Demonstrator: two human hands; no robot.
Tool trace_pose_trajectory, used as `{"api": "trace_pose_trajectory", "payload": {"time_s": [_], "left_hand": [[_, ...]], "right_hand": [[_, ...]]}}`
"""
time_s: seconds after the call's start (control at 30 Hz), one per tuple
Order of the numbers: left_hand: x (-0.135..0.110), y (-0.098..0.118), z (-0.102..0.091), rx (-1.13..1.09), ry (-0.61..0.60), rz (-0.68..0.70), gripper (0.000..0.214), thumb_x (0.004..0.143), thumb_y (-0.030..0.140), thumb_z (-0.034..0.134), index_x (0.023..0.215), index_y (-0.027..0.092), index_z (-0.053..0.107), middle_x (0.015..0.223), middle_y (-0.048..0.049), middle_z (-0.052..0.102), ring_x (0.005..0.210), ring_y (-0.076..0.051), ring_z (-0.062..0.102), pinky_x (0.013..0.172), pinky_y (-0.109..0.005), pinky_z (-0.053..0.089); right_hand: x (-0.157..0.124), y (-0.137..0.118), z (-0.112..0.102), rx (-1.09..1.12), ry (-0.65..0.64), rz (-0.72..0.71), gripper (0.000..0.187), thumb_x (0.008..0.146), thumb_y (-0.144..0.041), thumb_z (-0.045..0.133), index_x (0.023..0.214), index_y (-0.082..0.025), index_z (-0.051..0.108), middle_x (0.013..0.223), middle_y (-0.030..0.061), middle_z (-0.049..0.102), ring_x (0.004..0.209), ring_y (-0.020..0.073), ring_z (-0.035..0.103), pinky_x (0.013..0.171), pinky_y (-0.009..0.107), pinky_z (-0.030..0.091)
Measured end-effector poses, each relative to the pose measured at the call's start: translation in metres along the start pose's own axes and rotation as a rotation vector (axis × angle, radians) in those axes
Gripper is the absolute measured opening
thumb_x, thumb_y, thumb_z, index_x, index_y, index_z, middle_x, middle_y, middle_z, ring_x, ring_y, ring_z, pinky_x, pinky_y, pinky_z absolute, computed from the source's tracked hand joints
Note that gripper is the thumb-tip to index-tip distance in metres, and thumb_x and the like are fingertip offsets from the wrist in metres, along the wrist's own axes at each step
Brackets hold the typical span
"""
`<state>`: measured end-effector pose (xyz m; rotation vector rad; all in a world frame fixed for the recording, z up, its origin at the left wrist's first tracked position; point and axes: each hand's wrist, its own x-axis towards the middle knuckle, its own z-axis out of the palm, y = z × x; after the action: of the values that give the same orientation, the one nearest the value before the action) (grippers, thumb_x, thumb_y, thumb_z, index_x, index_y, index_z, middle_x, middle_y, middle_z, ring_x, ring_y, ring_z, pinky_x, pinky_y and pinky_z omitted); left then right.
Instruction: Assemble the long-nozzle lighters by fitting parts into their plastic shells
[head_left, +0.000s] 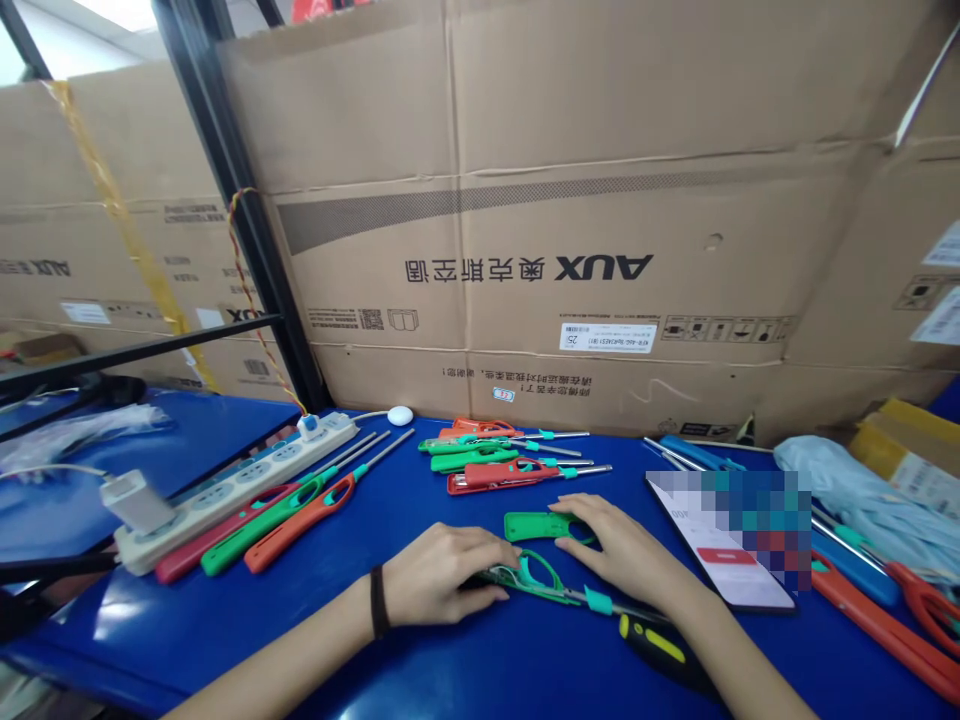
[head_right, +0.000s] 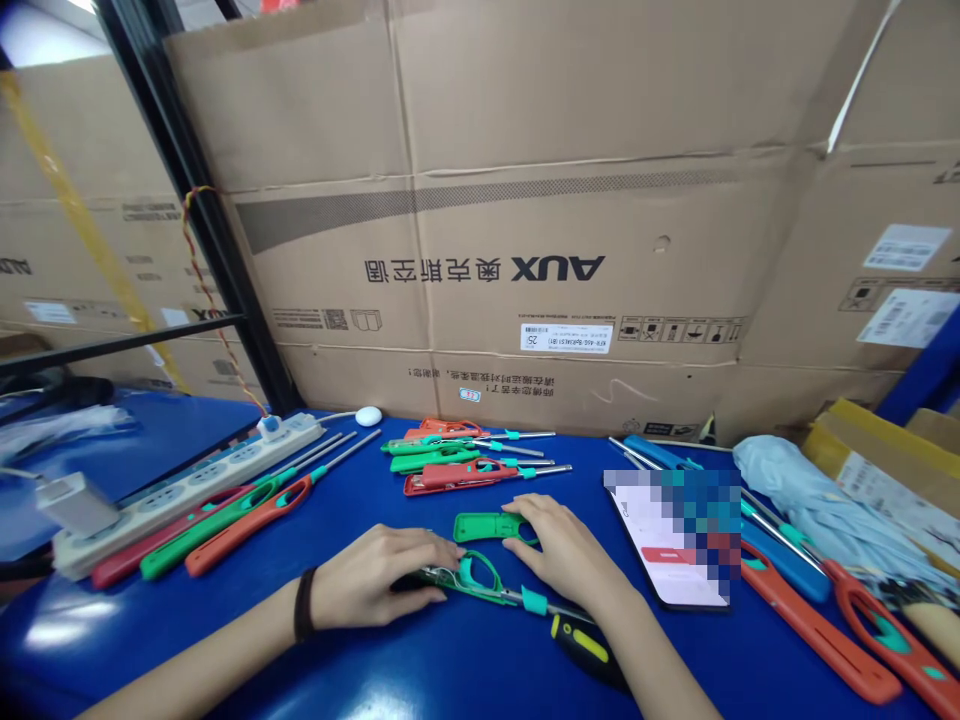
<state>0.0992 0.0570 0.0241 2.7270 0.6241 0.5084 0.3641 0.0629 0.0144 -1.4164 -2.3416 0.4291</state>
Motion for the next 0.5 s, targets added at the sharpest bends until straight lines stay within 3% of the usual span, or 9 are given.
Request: {"api": "trace_pose_trajectory", "payload": {"time_s": [0.07,0.23,0.5], "left_hand": [[-0.001,0.000,-0.003,-0.008,0.028,-0.031,0.019,0.093,0.030,0.055,0.108,0.020,0.060,0.112,-0.0051,0.068,0.107,-0.017,0.062,0.091,-0.024,0.047],[0.001,-0.006,-0.009,-0.031,0.070,-0.150,0.017,0.092,0.030,0.056,0.095,0.021,0.069,0.092,-0.0015,0.072,0.083,-0.014,0.068,0.078,-0.021,0.050],[0.008,-0.012,-0.015,-0.087,0.091,-0.202,0.021,0.092,0.033,0.056,0.090,0.020,0.072,0.088,-0.0017,0.073,0.080,-0.014,0.068,0.075,-0.020,0.049]], "right_hand": [[0.000,0.000,0.001,0.004,0.004,0.001,0.037,0.087,-0.035,0.056,0.121,-0.020,0.060,0.127,0.0098,0.059,0.120,0.0244,0.052,0.101,0.039,0.040],[-0.002,0.001,0.000,0.019,0.013,-0.003,0.034,0.087,-0.035,0.056,0.118,-0.021,0.061,0.124,0.0093,0.061,0.117,0.0242,0.054,0.099,0.039,0.042],[-0.002,0.001,-0.001,0.023,0.035,-0.011,0.029,0.087,-0.032,0.057,0.114,-0.022,0.060,0.119,0.0081,0.062,0.112,0.0239,0.056,0.095,0.039,0.043]]}}
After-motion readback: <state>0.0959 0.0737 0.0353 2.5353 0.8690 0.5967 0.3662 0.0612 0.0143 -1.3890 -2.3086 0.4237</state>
